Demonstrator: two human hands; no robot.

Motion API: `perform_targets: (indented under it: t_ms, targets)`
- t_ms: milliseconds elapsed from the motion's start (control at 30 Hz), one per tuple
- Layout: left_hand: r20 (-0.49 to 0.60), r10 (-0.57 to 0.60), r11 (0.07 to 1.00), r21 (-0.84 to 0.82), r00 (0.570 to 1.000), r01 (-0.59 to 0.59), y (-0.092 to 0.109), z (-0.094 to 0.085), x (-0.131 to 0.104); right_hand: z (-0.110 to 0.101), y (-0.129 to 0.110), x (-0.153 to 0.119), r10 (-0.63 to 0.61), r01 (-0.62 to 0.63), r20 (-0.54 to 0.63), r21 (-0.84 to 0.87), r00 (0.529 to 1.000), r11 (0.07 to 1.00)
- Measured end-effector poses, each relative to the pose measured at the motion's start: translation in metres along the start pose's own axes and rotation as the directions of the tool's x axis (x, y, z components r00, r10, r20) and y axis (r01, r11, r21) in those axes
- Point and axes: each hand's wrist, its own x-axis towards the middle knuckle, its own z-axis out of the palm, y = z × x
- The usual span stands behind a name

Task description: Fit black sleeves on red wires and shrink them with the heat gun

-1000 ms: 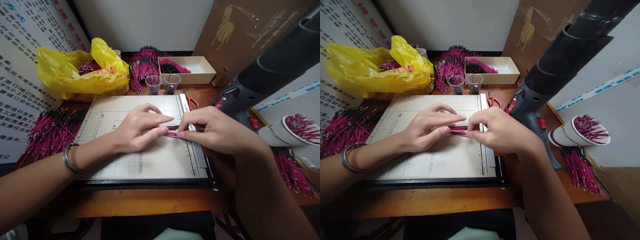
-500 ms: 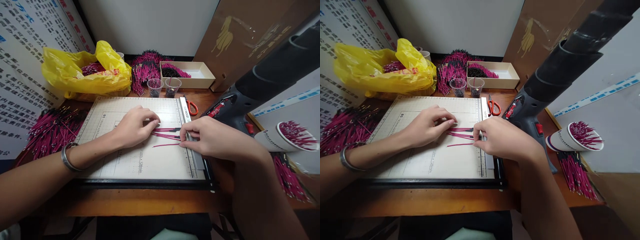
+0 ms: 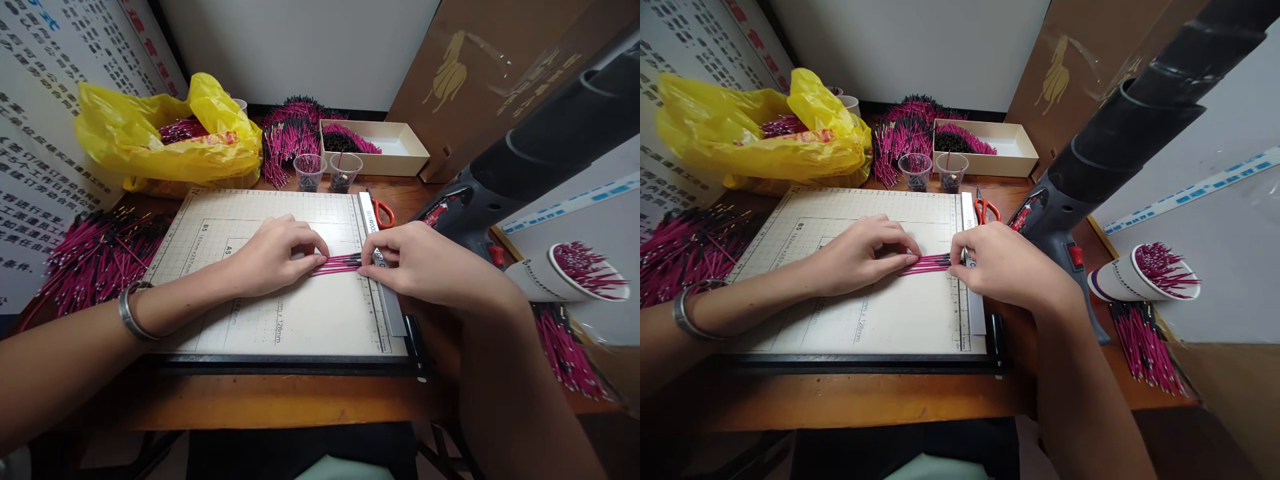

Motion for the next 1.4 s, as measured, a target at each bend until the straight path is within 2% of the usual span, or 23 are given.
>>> perform_targets:
  t_ms: [133,267,533,700,867,1033,1400]
  targets:
    - [-0.018,0.031,0.999,0.013,0.999,-0.030,-0.001,0.001,0.001,0.001,0.002,0.001,-0.079,0.083,-0.059,0.070,0.995,0.994]
    - [-0.023,0.044,0.999,-0.005,0.999,-0.044,-0.003,0.001,0.000,0.007,-0.001,0.005,-0.071,0.085,-0.128,0.107,0.989,0.991]
    - [-0.031,0.044,0.999,-0.010,0.999,-0.045,-0.004,-0.005,-0.001,0.011,0.000,0.009,-0.083,0.095,-0.121,0.099,0.989,0.991]
    - [0.055,0.068,0.998,-0.016,0.996,-0.067,-0.009,-0.018,-0.003,0.011,0.000,0.008,-0.104,0.121,-0.157,0.103,0.982,0.987]
    - [0.103,0.013,1.000,-0.028,0.995,-0.010,-0.012,-0.027,-0.004,0.012,-0.001,0.010,-0.095,0.106,-0.135,0.077,0.986,0.991]
    - [0.131,-0.012,0.999,-0.051,0.991,0.019,-0.014,-0.025,-0.003,0.009,0.001,0.009,-0.118,0.129,-0.135,0.076,0.984,0.989]
    - [0.077,0.083,0.995,-0.065,0.994,-0.078,-0.015,-0.021,-0.003,0.006,0.001,0.009,-0.068,0.077,-0.096,0.097,0.993,0.992]
